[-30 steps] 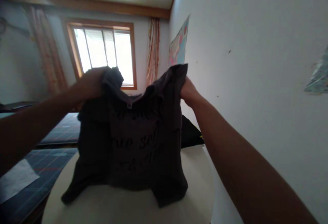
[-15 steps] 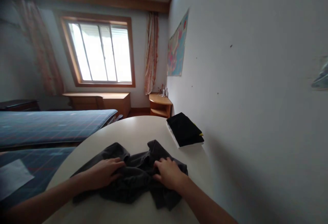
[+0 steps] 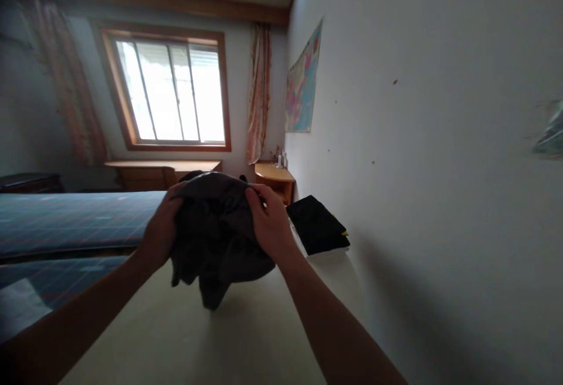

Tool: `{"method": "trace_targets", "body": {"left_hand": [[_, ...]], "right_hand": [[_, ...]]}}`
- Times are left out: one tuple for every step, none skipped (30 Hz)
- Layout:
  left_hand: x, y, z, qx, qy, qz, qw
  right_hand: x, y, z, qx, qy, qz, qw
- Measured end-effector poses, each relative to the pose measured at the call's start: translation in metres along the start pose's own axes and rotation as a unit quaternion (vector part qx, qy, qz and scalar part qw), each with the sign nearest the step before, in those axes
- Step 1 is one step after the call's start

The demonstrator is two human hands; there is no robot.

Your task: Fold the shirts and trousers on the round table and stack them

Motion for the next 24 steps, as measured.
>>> {"method": "trace_targets", "body": {"left_hand": [[0.01,-0.003,0.002,-0.001,-0.015,-0.054,0.998],[0.021,-0.008,0.0,-0.009,-0.022,-0.111,0.994],[0.03,-0.013,-0.008,-0.023,-0.016,-0.158,0.987],[0.037,-0.019,-0.019,-0.037,0.008,-0.189,0.981],[0.041,-0.025,-0.034,-0.049,0.043,-0.205,0.977],[0.043,-0.03,-0.051,-0.058,0.093,-0.199,0.974],[0.042,-0.035,-0.066,-0.052,0.151,-0.176,0.971],[0.042,-0.041,-0.08,-0.034,0.197,-0.155,0.968],[0.043,-0.048,-0.093,-0.019,0.233,-0.147,0.961],[0.049,-0.057,-0.106,-0.002,0.259,-0.17,0.951],[0.057,-0.066,-0.118,0.009,0.278,-0.209,0.937],[0.062,-0.074,-0.13,0.004,0.295,-0.233,0.927],[0.066,-0.08,-0.141,-0.007,0.305,-0.256,0.917],[0.07,-0.085,-0.149,-0.015,0.308,-0.276,0.911],[0.073,-0.088,-0.155,-0.022,0.303,-0.287,0.908],[0.075,-0.09,-0.158,-0.027,0.293,-0.293,0.91],[0.076,-0.089,-0.159,-0.032,0.28,-0.289,0.915],[0.074,-0.087,-0.16,-0.042,0.269,-0.272,0.923],[0.072,-0.084,-0.162,-0.055,0.26,-0.249,0.931],[0.068,-0.082,-0.163,-0.068,0.254,-0.228,0.938],[0.066,-0.082,-0.165,-0.075,0.25,-0.216,0.941],[0.065,-0.082,-0.165,-0.077,0.245,-0.213,0.943],[0.064,-0.083,-0.166,-0.074,0.238,-0.218,0.944],[0.064,-0.084,-0.166,-0.071,0.228,-0.226,0.944]], "right_hand": [[0.006,-0.001,0.0,0.004,0.012,-0.008,1.0],[0.013,-0.007,0.004,0.01,0.017,-0.028,0.999],[0.021,-0.015,0.01,0.019,0.018,-0.059,0.998],[0.031,-0.027,0.019,0.028,0.016,-0.108,0.994],[0.042,-0.041,0.029,0.04,0.018,-0.17,0.984],[0.053,-0.058,0.04,0.05,0.026,-0.243,0.968],[0.064,-0.076,0.051,0.06,0.035,-0.333,0.94],[0.068,-0.092,0.065,0.08,0.031,-0.396,0.914],[0.065,-0.1,0.082,0.102,0.001,-0.423,0.9],[0.054,-0.101,0.1,0.12,-0.061,-0.415,0.9],[0.038,-0.095,0.117,0.123,-0.148,-0.378,0.906],[0.016,-0.086,0.131,0.12,-0.251,-0.321,0.905],[-0.005,-0.078,0.142,0.118,-0.34,-0.274,0.892],[-0.025,-0.072,0.154,0.132,-0.414,-0.236,0.869],[-0.044,-0.069,0.164,0.152,-0.472,-0.204,0.844],[-0.061,-0.069,0.173,0.175,-0.512,-0.184,0.821],[-0.074,-0.071,0.182,0.197,-0.536,-0.174,0.802],[-0.084,-0.073,0.191,0.215,-0.546,-0.176,0.791],[-0.091,-0.077,0.197,0.229,-0.547,-0.177,0.785],[-0.097,-0.079,0.202,0.242,-0.542,-0.177,0.785],[-0.101,-0.081,0.205,0.251,-0.535,-0.172,0.788],[-0.105,-0.08,0.205,0.256,-0.528,-0.158,0.794],[-0.107,-0.076,0.202,0.255,-0.523,-0.138,0.802],[-0.109,-0.07,0.195,0.244,-0.516,-0.114,0.813]]}}
Point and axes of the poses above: each hand's wrist, its own y-axis towards the middle knuckle, its own x-axis out of the palm, z = x × y, the point moved 8 cm from there along y, towards the middle knuckle, and after that the axes turned 13 degrees about -x, right-handed, at the moved point
